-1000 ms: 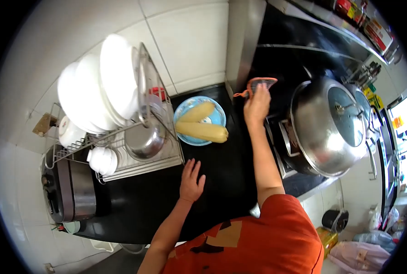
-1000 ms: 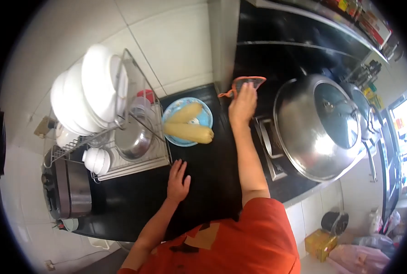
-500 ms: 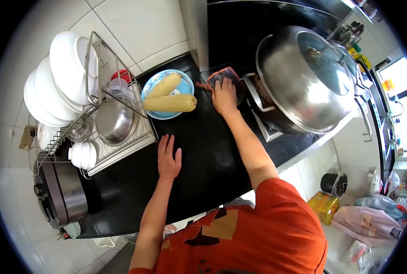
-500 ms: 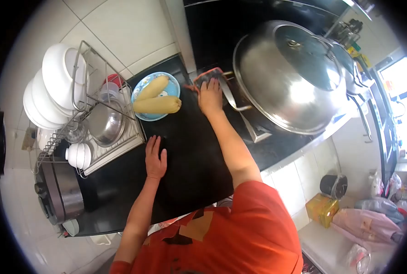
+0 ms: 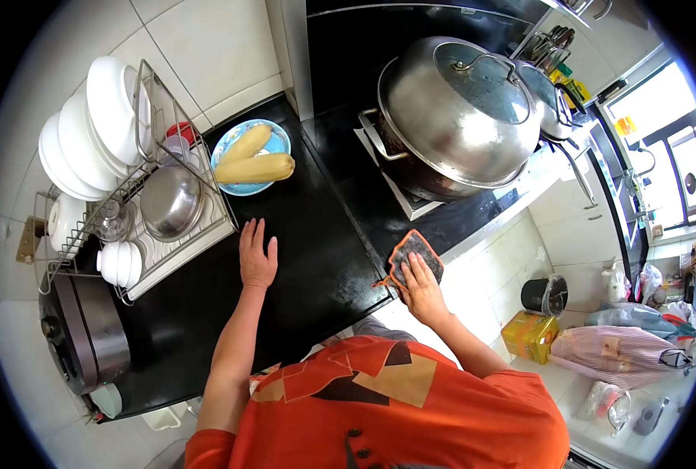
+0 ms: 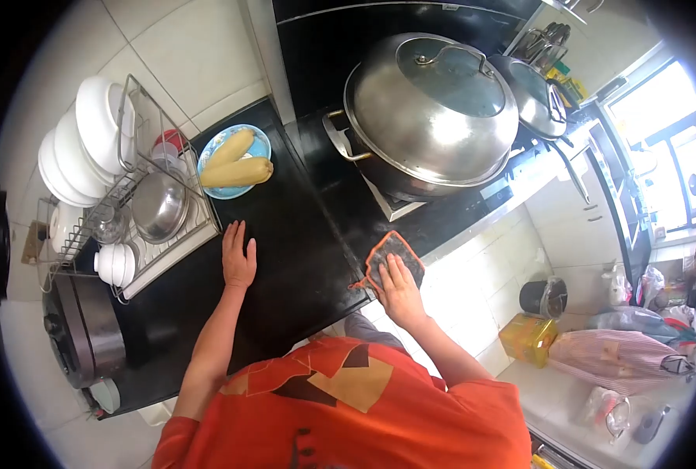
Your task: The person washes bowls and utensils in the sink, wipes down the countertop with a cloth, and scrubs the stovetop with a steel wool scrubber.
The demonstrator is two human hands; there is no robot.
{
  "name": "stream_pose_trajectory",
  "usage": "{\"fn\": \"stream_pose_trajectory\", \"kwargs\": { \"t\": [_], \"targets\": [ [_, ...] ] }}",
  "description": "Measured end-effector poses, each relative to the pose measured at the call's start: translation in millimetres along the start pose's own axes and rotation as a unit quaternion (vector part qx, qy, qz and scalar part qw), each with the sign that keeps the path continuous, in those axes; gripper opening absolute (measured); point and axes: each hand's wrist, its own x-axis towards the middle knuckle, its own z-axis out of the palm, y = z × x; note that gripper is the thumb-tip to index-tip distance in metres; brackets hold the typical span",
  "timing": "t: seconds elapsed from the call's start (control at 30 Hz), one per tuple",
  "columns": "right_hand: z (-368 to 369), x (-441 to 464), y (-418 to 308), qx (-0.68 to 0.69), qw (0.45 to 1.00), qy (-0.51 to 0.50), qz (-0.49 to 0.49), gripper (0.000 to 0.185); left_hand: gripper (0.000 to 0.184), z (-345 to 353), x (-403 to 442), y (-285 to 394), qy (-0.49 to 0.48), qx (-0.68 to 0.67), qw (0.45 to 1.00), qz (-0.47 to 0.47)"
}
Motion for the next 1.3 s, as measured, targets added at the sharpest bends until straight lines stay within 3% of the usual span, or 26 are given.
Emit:
{"fn": "stream_pose_trajectory", "kwargs": {
  "t": [0.3, 0.73, 0.8, 0.93, 1.07, 1.17, 1.3],
  "targets": [
    [42, 184, 12, 0.041, 0.988, 0.101, -0.111, 0.05, 0.048, -1, 1, 3, -0.006, -0.003, 1.0, -0.016],
    [76, 429, 15, 0.028, 0.983, 0.148, 0.107, 0.055, 0.053, -5, 4, 4, -0.011, -0.011, 0.999, -0.031],
    [80, 448, 12, -0.047, 0.977, 0.13, 0.163, 0.055, 0.054, -8, 4, 5, -0.02, -0.022, 0.999, -0.03],
    [89, 438, 18, -0.042, 0.971, 0.203, 0.119, 0.051, 0.055, -8, 5, 7, -0.027, -0.01, 0.999, -0.033],
    [86, 393, 13, -0.043, 0.984, 0.169, -0.017, 0.047, 0.055, -5, 4, 3, -0.011, 0.0, 1.0, -0.018],
    [76, 346, -2, 0.016, 0.994, 0.099, -0.031, 0.044, 0.053, -5, 3, 6, -0.01, 0.004, 1.0, -0.019],
    [65, 262, -19, 0.07, 0.991, 0.098, -0.057, 0.036, 0.051, -4, 2, 6, 0.003, 0.008, 1.0, -0.002]
  ]
}}
